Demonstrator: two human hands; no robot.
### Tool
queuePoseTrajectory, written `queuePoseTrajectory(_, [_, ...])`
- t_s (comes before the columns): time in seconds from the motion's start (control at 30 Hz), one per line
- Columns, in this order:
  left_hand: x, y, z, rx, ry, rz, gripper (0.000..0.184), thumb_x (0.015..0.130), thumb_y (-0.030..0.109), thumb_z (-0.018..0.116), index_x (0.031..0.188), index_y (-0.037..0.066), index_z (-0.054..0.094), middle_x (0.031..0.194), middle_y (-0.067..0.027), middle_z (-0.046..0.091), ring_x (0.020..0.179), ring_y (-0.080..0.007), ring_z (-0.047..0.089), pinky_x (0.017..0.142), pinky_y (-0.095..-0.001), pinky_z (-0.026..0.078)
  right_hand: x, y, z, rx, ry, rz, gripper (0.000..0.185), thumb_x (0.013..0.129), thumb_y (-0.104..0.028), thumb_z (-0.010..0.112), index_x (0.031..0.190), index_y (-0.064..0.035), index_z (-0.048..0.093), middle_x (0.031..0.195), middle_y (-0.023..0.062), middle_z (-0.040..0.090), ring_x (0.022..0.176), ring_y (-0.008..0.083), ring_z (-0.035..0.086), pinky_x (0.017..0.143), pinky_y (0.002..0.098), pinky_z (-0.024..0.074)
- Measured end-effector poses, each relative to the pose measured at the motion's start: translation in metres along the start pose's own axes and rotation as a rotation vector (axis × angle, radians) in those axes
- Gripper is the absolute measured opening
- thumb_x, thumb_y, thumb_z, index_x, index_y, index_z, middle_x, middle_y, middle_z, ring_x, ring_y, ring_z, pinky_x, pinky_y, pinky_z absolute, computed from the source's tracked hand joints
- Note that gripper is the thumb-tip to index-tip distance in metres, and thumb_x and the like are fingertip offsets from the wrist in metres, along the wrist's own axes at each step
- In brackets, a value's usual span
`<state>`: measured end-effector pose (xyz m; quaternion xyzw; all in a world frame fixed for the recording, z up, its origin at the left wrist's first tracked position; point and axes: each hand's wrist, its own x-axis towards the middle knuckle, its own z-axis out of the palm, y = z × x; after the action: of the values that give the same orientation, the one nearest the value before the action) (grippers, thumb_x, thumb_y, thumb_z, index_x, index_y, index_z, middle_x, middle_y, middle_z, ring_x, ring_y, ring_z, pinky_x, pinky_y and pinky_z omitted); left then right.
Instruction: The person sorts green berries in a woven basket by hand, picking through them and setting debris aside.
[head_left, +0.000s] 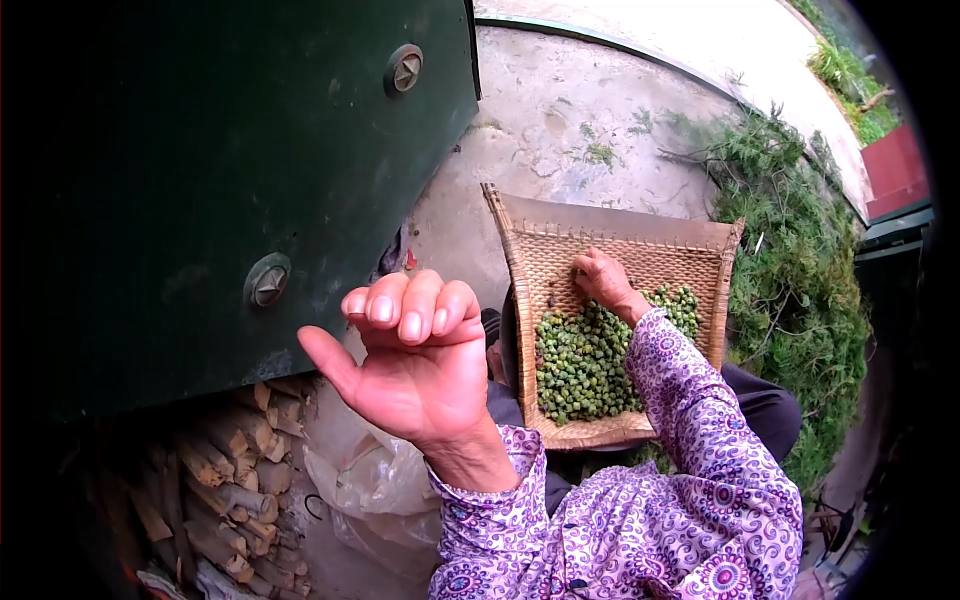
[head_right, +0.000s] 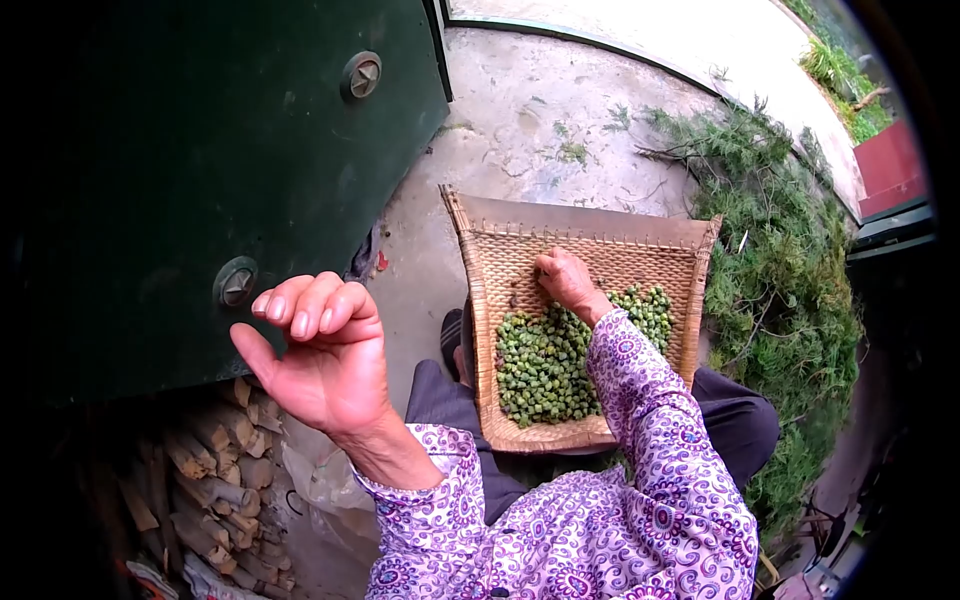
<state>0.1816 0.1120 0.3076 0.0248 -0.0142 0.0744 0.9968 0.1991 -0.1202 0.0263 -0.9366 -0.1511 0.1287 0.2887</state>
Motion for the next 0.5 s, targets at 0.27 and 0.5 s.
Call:
queuePoseTrajectory(0.27, [-0.001, 0.000, 0.002, 0.001, -0.004, -0.003, 0.053, 0.084, 0.053, 0.043, 0.090, 0.004, 0.062, 0.082, -0.0069, 0.056, 0.069, -0.0180, 0.045, 0.066, -0.0318, 0.034, -0.004, 0.005, 0.011, -0.035, 0.044, 0.022, 0.009, 0.069, -0.011, 0.061, 0.072, -0.0055, 0.054, 0.076, 0.0125, 0.054, 0.074, 0.0303, 0.056, 0.063, 0.0404, 0.0448])
queuePoseTrajectory(0.5, [0.001, -0.002, 0.010, 0.015, 0.134, 0.038, 0.034, 0.081, 0.039, 0.054, 0.078, 0.005, 0.057, 0.074, -0.0029, 0.054, 0.063, -0.0149, 0.045, 0.061, -0.0297, 0.035, -0.006, 0.009, 0.019, -0.210, 0.073, -0.123, 0.007, 0.074, -0.010, 0.050, 0.073, -0.0025, 0.050, 0.074, 0.0138, 0.054, 0.069, 0.0311, 0.056, 0.060, 0.0421, 0.0448])
